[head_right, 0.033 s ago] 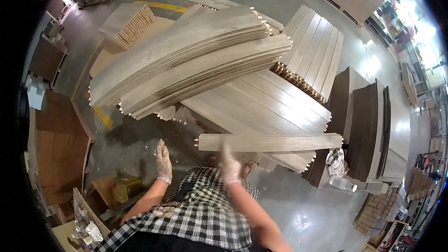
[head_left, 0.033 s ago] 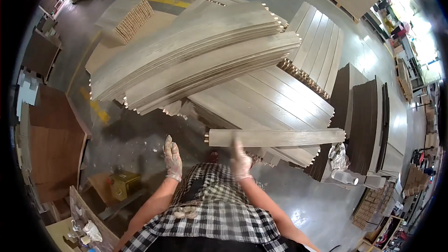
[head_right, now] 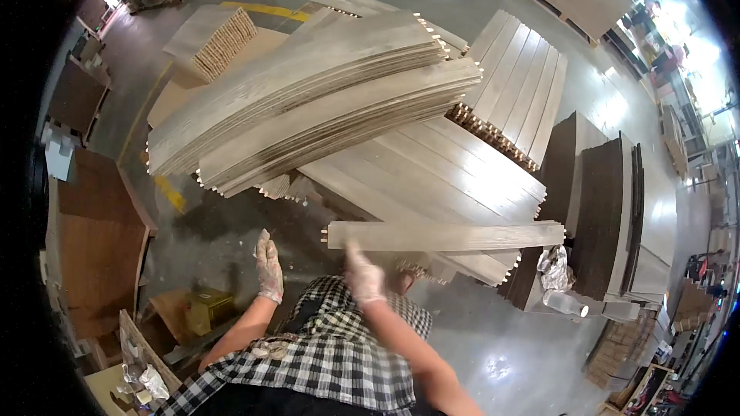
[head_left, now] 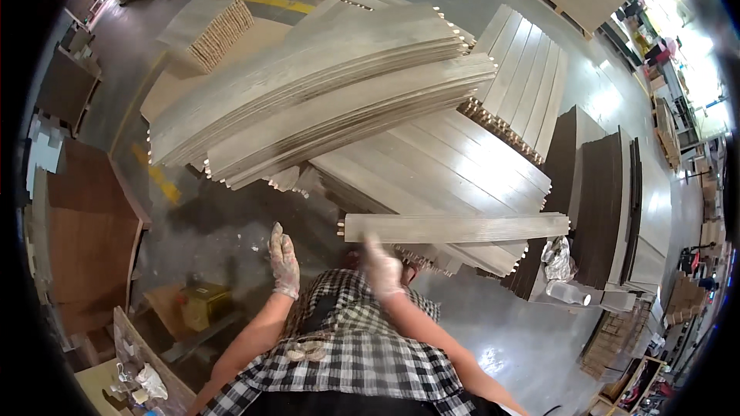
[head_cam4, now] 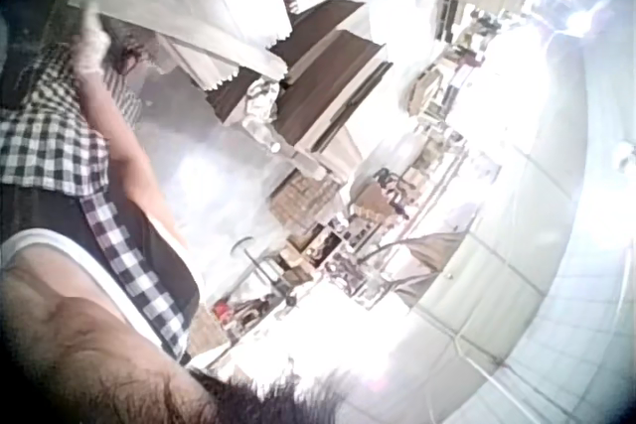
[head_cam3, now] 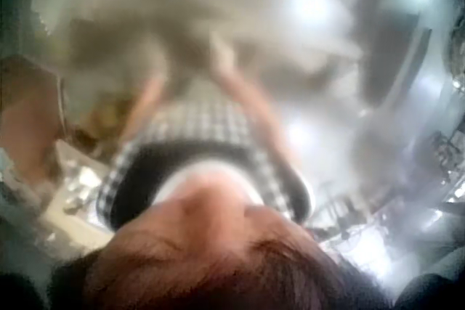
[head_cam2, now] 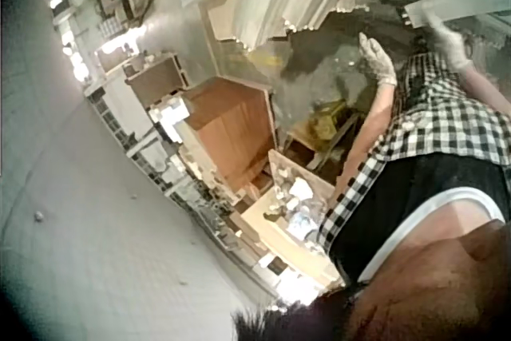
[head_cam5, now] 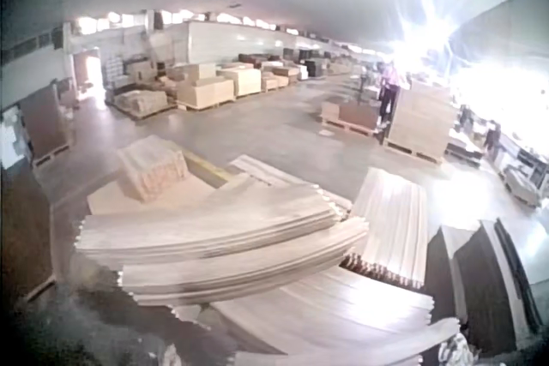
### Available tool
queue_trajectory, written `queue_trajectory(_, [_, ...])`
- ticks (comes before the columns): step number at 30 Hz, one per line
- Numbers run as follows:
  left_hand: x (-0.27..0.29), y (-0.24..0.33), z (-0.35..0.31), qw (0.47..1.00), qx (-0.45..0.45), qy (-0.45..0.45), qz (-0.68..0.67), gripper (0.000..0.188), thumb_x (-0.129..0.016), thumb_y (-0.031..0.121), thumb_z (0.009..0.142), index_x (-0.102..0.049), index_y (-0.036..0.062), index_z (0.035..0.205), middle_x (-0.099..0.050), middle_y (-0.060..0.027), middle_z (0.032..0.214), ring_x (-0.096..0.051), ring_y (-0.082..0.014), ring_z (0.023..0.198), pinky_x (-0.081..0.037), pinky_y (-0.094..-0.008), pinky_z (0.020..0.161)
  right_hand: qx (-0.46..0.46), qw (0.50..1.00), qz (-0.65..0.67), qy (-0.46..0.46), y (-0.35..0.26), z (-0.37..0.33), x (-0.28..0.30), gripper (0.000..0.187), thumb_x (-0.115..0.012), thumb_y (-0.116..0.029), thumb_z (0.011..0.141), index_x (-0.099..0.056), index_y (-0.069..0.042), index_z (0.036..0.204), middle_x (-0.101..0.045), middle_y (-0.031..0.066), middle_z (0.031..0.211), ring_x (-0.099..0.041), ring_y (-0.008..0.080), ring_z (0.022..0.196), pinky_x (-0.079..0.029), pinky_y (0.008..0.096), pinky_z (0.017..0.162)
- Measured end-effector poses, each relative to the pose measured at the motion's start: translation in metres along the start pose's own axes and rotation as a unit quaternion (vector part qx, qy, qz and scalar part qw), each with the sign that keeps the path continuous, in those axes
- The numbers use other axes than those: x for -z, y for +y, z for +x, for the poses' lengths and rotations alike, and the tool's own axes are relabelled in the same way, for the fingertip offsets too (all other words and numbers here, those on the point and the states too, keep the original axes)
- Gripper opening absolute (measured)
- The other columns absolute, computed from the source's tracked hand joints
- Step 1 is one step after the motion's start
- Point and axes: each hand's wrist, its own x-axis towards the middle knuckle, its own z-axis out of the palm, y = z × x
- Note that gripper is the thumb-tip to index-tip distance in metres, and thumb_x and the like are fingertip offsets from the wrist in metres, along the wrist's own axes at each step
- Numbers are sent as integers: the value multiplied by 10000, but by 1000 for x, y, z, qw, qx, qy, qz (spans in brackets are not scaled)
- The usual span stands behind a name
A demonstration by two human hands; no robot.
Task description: The person picks up wooden planks from a pile by hand, turns them over to view the surfaces and edges, and places them onto a stack.
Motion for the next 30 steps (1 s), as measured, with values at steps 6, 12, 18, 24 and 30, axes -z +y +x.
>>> queue_trajectory(6, [-14, 39, 5, 996, -76, -36, -5, 415, -434, 166, 995, -405, -1, 1374, -429, -162, 1366, -424, -273, 1259, -333, -367, 1068, 123, 975, 160, 94, -23, 9, 23, 739, -589, -25, 740, -379, -203, 1426, -655, 145, 1051, -660, 312, 827, -531, 410, 687])
queue_trajectory(12, [-98, 82, -13, 891, -364, -223, 152, 505, -620, 185, 865, -461, 23, 1316, -493, -179, 1261, -479, -378, 1166, -357, -444, 1026, -45, 994, 32, 93, 59, -13, 95, 817, -657, -17, 721, -344, -230, 1444, -637, 96, 1174, -656, 252, 974, -543, 337, 818])
queue_trajectory(18, [-184, 112, -31, 783, -422, -352, 293, 777, -771, 287, 682, -443, 24, 1335, -473, -165, 1329, -417, -363, 1247, -352, -464, 1037, -159, 947, 68, 269, 180, -26, 218, 673, -550, 97, 765, -524, -254, 1339, -622, 33, 1238, -627, 165, 1081, -512, 303, 908])
queue_trajectory(24, [-208, 114, -25, 728, -400, -388, 399, 776, -794, 285, 649, -466, 28, 1304, -530, -133, 1276, -512, -292, 1161, -395, -430, 989, -352, 864, -64, 354, 328, -37, 327, 424, -531, -101, 904, -573, -260, 1295, -668, 221, 882, -599, 270, 643, -478, 379, 598])
queue_trajectory(30, [-213, 136, -19, 708, -410, -413, 399, 724, -806, 231, 627, -482, 21, 1239, -577, -179, 1139, -550, -343, 1079, -443, -439, 918, -402, 801, 105, 430, 415, -34, 355, 433, -476, -272, 966, -445, -253, 1398, -674, 145, 810, -630, 277, 678, -477, 413, 628])
